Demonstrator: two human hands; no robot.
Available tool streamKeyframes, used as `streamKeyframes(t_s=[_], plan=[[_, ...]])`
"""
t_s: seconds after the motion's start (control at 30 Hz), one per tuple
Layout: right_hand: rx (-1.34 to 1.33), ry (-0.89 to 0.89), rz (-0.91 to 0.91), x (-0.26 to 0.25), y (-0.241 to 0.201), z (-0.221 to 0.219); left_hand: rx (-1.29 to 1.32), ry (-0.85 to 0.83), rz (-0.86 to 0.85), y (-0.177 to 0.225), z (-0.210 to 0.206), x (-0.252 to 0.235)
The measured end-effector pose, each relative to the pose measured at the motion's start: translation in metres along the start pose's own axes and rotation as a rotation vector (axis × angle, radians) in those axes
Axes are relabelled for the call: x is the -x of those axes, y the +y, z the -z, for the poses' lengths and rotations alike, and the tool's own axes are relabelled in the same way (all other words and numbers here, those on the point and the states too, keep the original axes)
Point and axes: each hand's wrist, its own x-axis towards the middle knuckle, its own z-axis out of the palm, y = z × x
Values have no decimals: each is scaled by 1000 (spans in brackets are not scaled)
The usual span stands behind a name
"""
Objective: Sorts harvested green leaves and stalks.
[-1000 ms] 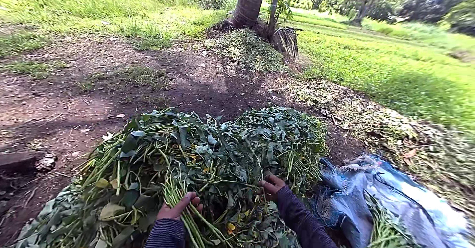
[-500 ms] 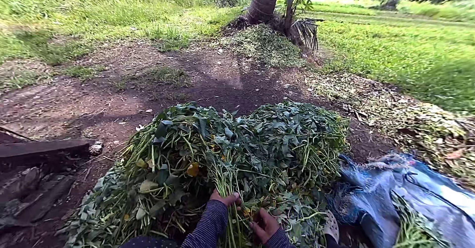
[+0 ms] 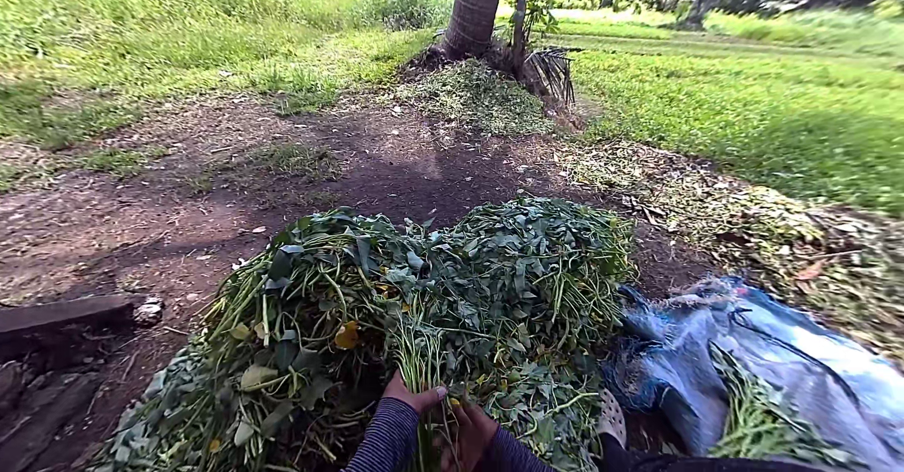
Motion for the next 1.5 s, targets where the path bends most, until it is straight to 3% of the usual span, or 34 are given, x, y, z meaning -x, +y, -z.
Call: streamKeyframes(t_s=[0.1,0.2,0.3,0.4,0.53,0.6,0.67,0.73,0.8,0.93,1.13,1.3,1.4,1.5], plan=[[-340,61,-101,-17,-20,-11,-47,4,-61,-1,-3,3],[-314,306,-218,-26,-34,-31,-118,22,-107,2,-2,12],[-236,491,-225,-37,-27,-36,-147,44,-133,-1,-1,15],[150,593,-162,-34,-20,-26,43,130,-132,-5,1,6],[955,354,70,-14,3,-10,379,174,-76,3,12,-2],[1243,201,56,-7,12,0,445,194,-67,4,16,-5],[1347,126,-50,0,23,15,504,221,-90,8,25,-10],[1307,192,-65,3,26,36,525,189,-92,13,34,-11],[1170,337,36,13,2,45,525,153,-90,14,33,-9],[691,329,46,21,-73,4,460,89,-127,16,20,-1],[203,308,-100,-19,-49,-45,248,210,-97,15,9,7],[419,308,-64,-7,-10,-12,444,255,-153,9,25,-2],[559,434,65,5,-37,14,413,170,-158,14,29,-2],[670,467,323,5,-66,23,376,96,-134,16,20,3]])
